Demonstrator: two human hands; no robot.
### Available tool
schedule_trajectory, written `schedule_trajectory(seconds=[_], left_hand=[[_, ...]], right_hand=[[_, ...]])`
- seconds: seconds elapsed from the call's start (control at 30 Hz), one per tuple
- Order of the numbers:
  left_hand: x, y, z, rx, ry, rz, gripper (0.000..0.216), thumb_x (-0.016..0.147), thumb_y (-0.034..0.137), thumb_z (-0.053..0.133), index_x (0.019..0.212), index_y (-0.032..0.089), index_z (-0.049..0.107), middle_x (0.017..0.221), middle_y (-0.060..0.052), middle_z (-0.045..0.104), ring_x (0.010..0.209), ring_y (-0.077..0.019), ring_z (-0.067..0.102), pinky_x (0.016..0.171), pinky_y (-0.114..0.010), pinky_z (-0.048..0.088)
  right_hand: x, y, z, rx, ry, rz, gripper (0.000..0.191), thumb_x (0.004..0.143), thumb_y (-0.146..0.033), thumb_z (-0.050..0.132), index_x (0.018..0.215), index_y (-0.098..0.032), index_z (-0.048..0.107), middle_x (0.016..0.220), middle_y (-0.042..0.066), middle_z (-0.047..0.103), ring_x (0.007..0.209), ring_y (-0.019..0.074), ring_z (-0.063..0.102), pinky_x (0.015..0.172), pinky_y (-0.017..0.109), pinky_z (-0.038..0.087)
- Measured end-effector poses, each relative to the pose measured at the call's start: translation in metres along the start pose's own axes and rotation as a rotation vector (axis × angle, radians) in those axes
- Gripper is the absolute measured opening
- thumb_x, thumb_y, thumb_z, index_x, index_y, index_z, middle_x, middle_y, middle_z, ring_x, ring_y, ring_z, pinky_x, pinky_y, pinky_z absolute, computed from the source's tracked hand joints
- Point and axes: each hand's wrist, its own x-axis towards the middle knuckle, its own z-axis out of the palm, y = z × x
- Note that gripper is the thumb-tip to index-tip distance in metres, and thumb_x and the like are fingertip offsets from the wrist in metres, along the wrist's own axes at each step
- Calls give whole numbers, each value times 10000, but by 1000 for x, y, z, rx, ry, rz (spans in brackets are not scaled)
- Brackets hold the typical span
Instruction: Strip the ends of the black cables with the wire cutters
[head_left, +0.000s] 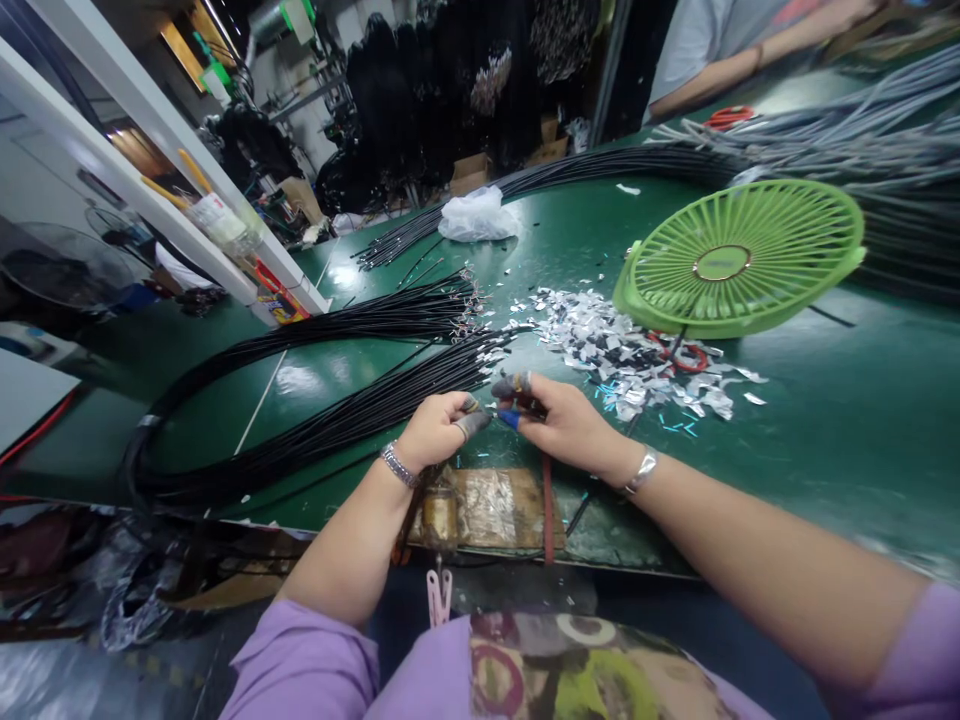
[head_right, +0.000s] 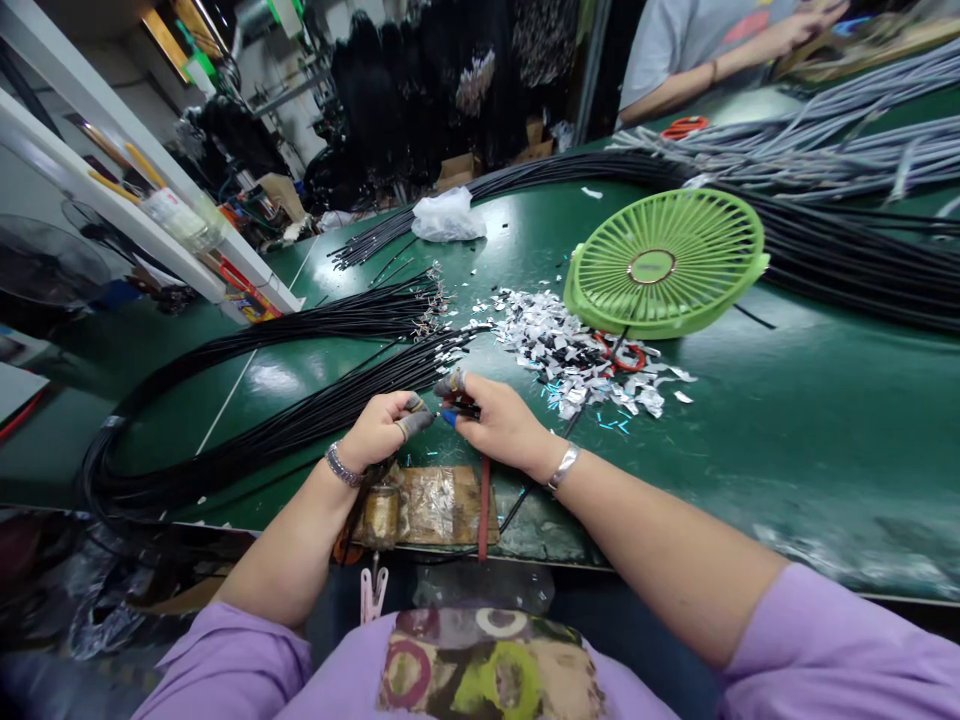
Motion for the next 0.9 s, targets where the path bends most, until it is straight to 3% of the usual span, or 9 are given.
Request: schedule_trajectory(seconds=[0.17,0.3,0.4,0.5,0.6,0.67,0.77,0.9], left_hand=[[0,-6,0,135,-37,43,297,773,428,577,710,137,589,524,57,437,488,-69,333,474,-198,258],[-1,-4,0,231,-43,113,228,792,361,559,749,144,617,575,35,505,528,-88,406,516,-201,311],[-3,0,-1,338,-26,195,182,797,314,558,752,156,636,609,20,547,574,-104,451,565,-210,346],[-4,3,-2,389,-31,260,173,811,299,551,779,162,652,639,9,582,590,-109,475,589,-215,358],[-4,2,-4,339,-83,318,209,826,325,544,795,154,659,693,-13,623,620,-113,514,616,-216,385],[-3,1,-4,262,-125,350,236,823,356,553,795,147,661,705,-24,635,631,-117,535,622,-213,402],[-1,0,-2,147,-88,335,271,810,398,567,771,142,648,645,-15,615,583,-108,529,581,-205,406],[1,0,7,140,145,177,221,814,360,556,755,152,601,548,23,555,491,-89,480,508,-196,362]], right_hand=[[0,2,-3,-116,-84,-91,227,644,-93,503,834,-200,563,760,35,614,675,171,534,647,293,425],[0,1,2,-6,-95,-24,134,688,-125,515,793,-206,500,709,8,551,641,152,475,622,288,402],[1,-3,8,269,-42,149,80,724,-213,549,770,-211,484,697,-11,512,634,137,452,590,275,392],[3,-5,11,612,-26,416,191,669,-288,641,750,-207,488,633,-47,443,521,89,354,451,224,281],[5,-4,6,853,-106,630,278,538,-247,731,692,-185,508,582,-56,436,466,53,290,403,203,167],[6,-3,2,935,-176,691,296,475,-202,753,657,-172,521,572,-44,469,459,45,299,398,202,147],[7,-4,1,984,-181,674,324,442,-195,778,648,-169,530,549,-53,455,455,41,292,400,200,145],[6,-7,10,903,-5,528,324,532,-319,757,692,-195,506,560,-70,399,468,57,283,419,207,198]])
